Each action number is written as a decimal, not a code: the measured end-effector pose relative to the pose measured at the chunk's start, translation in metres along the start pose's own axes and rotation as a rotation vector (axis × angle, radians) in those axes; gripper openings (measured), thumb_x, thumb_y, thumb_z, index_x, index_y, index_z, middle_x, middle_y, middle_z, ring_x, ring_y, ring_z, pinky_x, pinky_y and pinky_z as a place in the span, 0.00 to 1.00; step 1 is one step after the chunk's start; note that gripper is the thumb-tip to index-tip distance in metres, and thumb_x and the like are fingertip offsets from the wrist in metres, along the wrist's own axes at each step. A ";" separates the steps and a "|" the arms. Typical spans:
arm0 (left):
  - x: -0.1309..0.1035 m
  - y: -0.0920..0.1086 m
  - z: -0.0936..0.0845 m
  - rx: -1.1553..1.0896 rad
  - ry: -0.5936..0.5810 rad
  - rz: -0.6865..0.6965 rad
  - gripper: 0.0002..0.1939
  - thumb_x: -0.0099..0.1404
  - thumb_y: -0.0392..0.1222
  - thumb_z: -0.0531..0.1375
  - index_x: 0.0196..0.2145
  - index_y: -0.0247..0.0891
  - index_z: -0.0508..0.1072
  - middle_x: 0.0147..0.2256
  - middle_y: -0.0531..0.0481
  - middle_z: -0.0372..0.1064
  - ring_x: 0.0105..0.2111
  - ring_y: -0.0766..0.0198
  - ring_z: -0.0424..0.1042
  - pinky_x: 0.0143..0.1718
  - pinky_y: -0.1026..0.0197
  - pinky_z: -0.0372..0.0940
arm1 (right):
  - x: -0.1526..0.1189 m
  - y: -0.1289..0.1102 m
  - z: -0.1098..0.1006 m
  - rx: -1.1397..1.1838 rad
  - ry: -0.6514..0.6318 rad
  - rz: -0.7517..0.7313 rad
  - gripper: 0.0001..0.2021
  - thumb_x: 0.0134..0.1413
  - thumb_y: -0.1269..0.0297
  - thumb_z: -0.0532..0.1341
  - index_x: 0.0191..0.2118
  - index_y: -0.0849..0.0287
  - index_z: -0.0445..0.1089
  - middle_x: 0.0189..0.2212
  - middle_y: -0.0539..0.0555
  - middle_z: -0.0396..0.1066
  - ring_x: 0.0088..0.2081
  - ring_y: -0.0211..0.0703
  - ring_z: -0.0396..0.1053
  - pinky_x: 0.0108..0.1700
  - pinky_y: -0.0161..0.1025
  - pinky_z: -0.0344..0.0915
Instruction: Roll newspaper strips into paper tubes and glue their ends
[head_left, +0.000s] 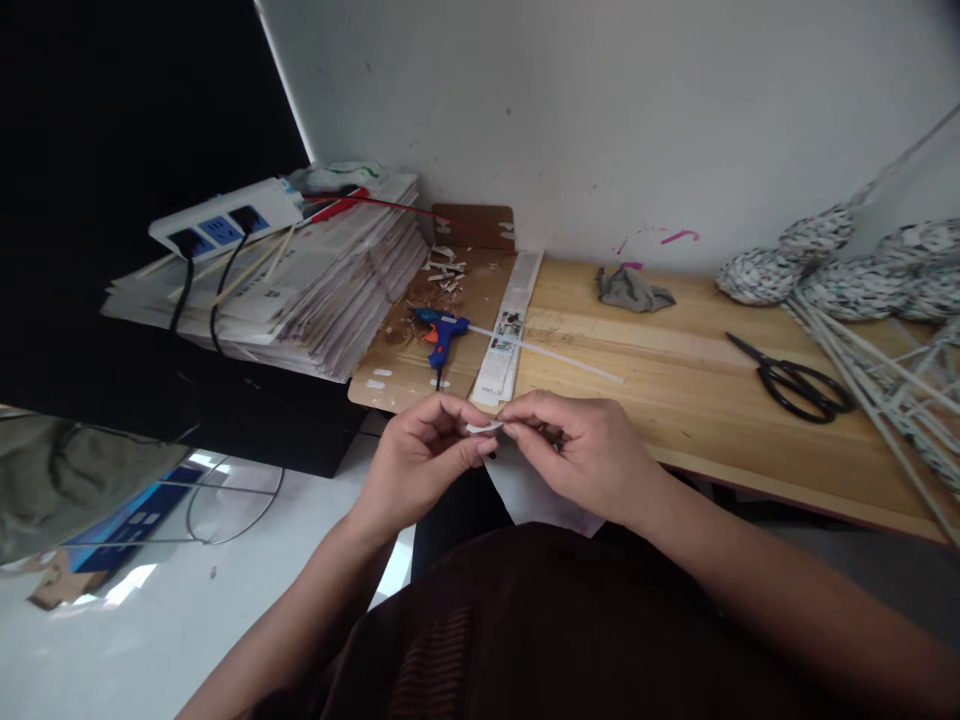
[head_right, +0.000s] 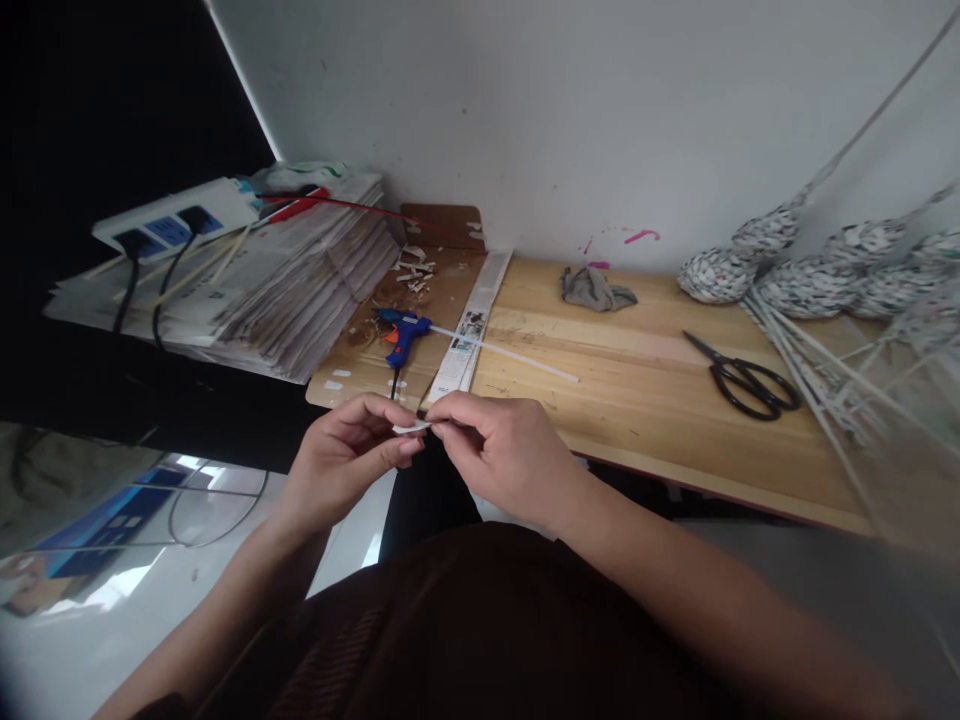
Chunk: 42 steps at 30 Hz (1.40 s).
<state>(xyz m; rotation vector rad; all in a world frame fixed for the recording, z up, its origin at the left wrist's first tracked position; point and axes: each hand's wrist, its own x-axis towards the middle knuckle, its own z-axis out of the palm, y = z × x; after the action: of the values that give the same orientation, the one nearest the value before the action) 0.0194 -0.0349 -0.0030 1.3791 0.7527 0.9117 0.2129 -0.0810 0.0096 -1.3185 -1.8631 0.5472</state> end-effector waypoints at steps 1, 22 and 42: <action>0.000 -0.001 0.000 0.050 0.037 0.026 0.08 0.57 0.36 0.68 0.34 0.37 0.74 0.30 0.51 0.73 0.27 0.69 0.71 0.30 0.66 0.69 | 0.000 0.000 0.000 0.016 -0.005 0.017 0.09 0.61 0.66 0.58 0.42 0.54 0.75 0.35 0.49 0.78 0.30 0.34 0.72 0.33 0.34 0.66; -0.001 -0.005 0.000 0.456 0.109 0.370 0.07 0.60 0.33 0.65 0.37 0.40 0.74 0.36 0.48 0.72 0.38 0.61 0.73 0.41 0.57 0.67 | 0.000 -0.003 0.001 0.248 0.007 0.116 0.04 0.56 0.67 0.63 0.37 0.56 0.75 0.33 0.49 0.78 0.33 0.35 0.74 0.36 0.33 0.69; 0.000 0.002 0.004 0.128 0.023 0.122 0.12 0.60 0.30 0.65 0.41 0.38 0.72 0.34 0.52 0.73 0.36 0.69 0.73 0.39 0.67 0.69 | -0.002 -0.002 0.004 0.249 0.039 0.147 0.04 0.54 0.67 0.64 0.35 0.55 0.77 0.32 0.48 0.77 0.32 0.36 0.73 0.36 0.34 0.68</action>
<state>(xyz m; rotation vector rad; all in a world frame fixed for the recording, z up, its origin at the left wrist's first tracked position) 0.0228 -0.0365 -0.0005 1.5424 0.7619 0.9899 0.2090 -0.0832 0.0080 -1.2944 -1.6154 0.7977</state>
